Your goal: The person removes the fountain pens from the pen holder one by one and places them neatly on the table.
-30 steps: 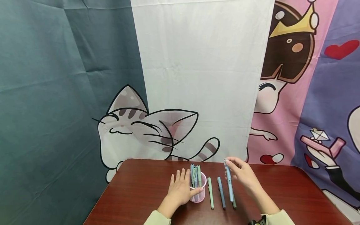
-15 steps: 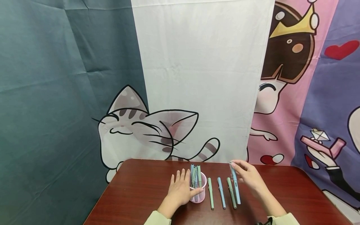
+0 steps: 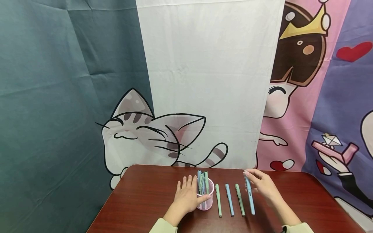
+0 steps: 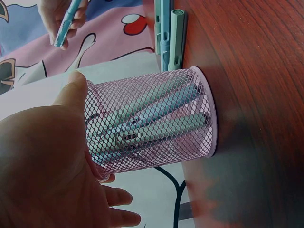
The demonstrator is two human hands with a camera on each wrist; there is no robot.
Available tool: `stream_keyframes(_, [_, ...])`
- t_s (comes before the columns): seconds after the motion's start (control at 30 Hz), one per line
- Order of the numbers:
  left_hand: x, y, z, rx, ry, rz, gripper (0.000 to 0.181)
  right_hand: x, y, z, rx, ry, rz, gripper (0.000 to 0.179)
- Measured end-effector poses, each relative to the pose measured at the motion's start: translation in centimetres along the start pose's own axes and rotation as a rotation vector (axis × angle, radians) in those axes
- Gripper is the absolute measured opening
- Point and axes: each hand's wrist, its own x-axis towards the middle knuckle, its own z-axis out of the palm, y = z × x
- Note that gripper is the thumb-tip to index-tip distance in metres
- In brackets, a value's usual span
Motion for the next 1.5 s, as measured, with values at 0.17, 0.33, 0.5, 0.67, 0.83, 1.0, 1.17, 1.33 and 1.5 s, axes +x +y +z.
stream_keyframes(0.17, [-0.1,0.0,0.0,-0.004,0.0,-0.001,0.104,0.3,0.7,-0.5,0.007,0.004,0.019,0.046])
stream_keyframes(0.33, [-0.1,0.0,-0.1,-0.01,-0.002,-0.002,0.103,0.8,1.8,-1.0,0.025,0.007,0.045,0.042])
stream_keyframes(0.5, [-0.1,0.0,-0.1,-0.009,-0.003,-0.003,0.103,1.4,3.1,-1.7,0.051,0.007,0.079,0.038])
stream_keyframes(0.67, [-0.2,0.0,0.0,-0.007,-0.009,-0.006,0.104,1.7,4.2,-2.3,0.038,0.003,0.121,0.04])
stream_keyframes(0.83, [-0.2,-0.1,0.0,-0.01,-0.008,-0.003,0.105,2.0,4.9,-2.9,0.044,-0.028,0.15,0.036])
stream_keyframes(1.0, [-0.1,-0.1,0.0,-0.002,-0.005,0.0,0.104,2.4,5.5,-3.4,0.016,-0.068,0.16,0.032])
stream_keyframes(1.17, [0.0,-0.1,0.1,0.002,-0.01,-0.002,0.105,2.8,6.2,-3.6,0.0,-0.052,0.181,0.035])
stream_keyframes(1.33, [0.0,-0.1,0.0,0.006,-0.013,-0.002,0.105,3.3,7.0,-3.5,-0.022,-0.038,0.19,0.042])
stream_keyframes(1.5, [0.1,-0.1,0.0,0.004,-0.011,-0.002,0.105,3.8,7.6,-3.3,-0.052,-0.033,0.195,0.045])
